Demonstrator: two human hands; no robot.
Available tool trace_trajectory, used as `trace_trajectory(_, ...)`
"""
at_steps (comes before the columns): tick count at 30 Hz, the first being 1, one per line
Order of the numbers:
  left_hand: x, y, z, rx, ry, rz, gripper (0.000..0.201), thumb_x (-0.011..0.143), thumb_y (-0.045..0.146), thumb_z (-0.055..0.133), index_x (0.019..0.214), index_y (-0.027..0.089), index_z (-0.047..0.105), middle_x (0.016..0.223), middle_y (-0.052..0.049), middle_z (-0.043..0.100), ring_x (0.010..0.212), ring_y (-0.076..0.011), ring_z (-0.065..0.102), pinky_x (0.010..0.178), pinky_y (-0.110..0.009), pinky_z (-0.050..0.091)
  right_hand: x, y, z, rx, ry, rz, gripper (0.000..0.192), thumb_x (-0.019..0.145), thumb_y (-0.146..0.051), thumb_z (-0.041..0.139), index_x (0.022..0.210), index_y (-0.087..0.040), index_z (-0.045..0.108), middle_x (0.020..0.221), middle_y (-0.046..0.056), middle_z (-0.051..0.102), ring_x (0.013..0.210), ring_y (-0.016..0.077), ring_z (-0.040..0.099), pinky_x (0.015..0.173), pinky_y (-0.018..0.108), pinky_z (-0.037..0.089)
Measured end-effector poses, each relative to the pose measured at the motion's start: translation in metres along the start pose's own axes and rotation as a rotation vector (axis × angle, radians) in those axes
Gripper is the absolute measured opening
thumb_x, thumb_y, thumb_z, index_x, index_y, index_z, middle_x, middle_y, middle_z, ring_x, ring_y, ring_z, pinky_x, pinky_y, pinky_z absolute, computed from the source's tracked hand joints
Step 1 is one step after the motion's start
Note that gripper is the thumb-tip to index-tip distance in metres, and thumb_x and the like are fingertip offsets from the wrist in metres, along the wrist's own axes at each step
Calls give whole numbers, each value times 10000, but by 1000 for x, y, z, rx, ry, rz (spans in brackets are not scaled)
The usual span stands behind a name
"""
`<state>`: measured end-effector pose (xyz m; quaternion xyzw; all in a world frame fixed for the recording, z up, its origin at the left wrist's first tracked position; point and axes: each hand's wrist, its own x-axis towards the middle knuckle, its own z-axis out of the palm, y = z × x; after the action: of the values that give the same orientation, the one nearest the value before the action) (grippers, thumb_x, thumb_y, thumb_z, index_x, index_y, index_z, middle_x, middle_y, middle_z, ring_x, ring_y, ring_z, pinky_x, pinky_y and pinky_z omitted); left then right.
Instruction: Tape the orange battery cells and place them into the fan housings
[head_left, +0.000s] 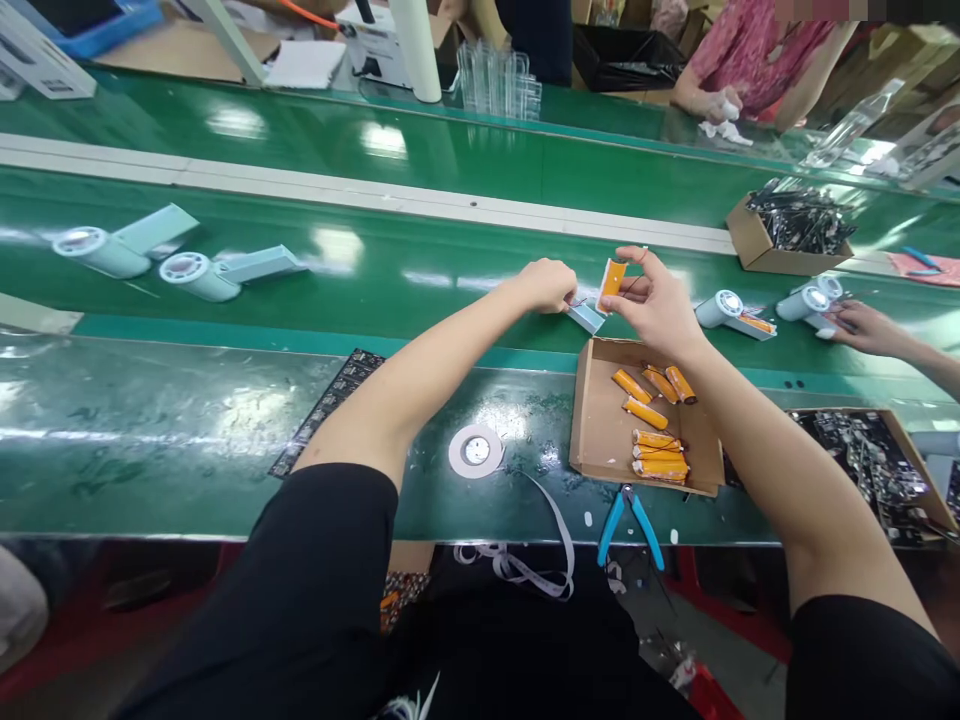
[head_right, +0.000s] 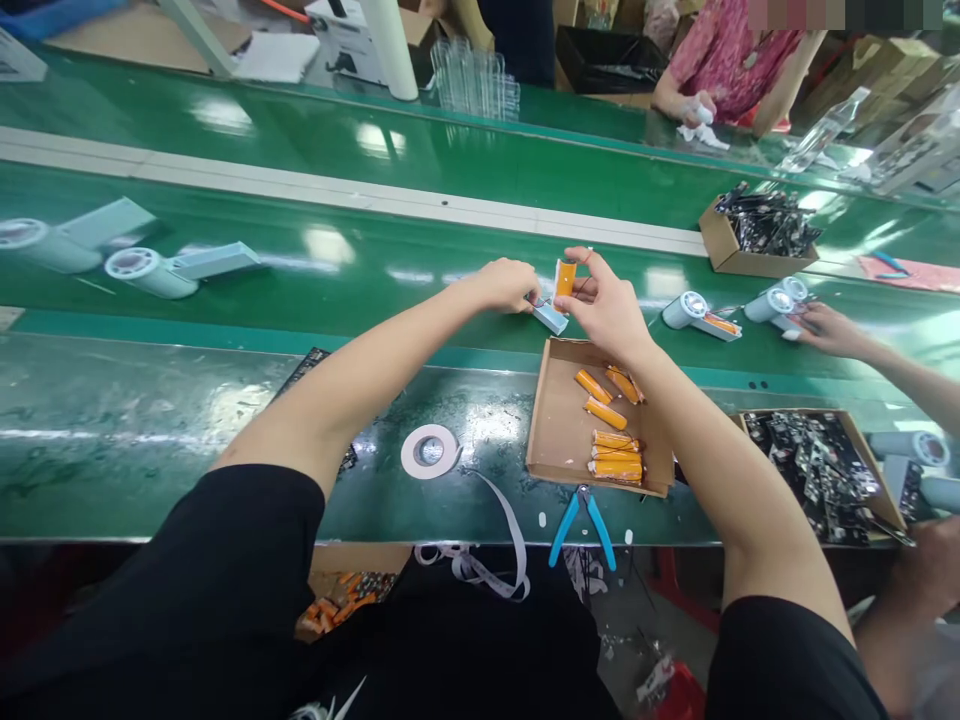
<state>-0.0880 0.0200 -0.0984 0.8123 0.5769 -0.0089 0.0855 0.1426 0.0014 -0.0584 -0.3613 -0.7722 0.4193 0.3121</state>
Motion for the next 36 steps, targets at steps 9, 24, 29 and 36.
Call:
trace_trajectory(9,1,-3,-1,-235,150,-74,233,975,285,660,1170,240,779,1208,-64,805,1145,-244,717,928,-292,483,14,23,5,-241,-87,165,533,794,-160,768,1302,-190,613,977,54,835,891,250,797,941,405,617)
trace_trajectory(24,9,22,8,-301,176,-131,170,1006,260,619,1093,230,761,1198,-88,801,1111,-257,710,911,-305,481,32,20,8,-999,-456,154,551,967,-314,755,1511,-294,672,1194,109,820,1075,342,759,910,393,555)
trace_trajectory(29,14,31,3,-320,195,-158,205,1007,248,604,1139,212,756,1170,-108,795,1088,-259,712,928,-319,505,44,12,13,-1088,-536,190,433,978,-326,723,1406,-270,756,1263,158,801,1111,386,762,918,452,581)
trace_trajectory(36,-120,46,18,-351,468,49,362,1049,354,607,1375,208,667,1512,-133,663,1422,-279,593,1242,-462,455,-72,-22,-48,-601,-199,-138,284,1020,-355,648,1211,-272,841,1264,64,815,1187,321,752,1105,524,577)
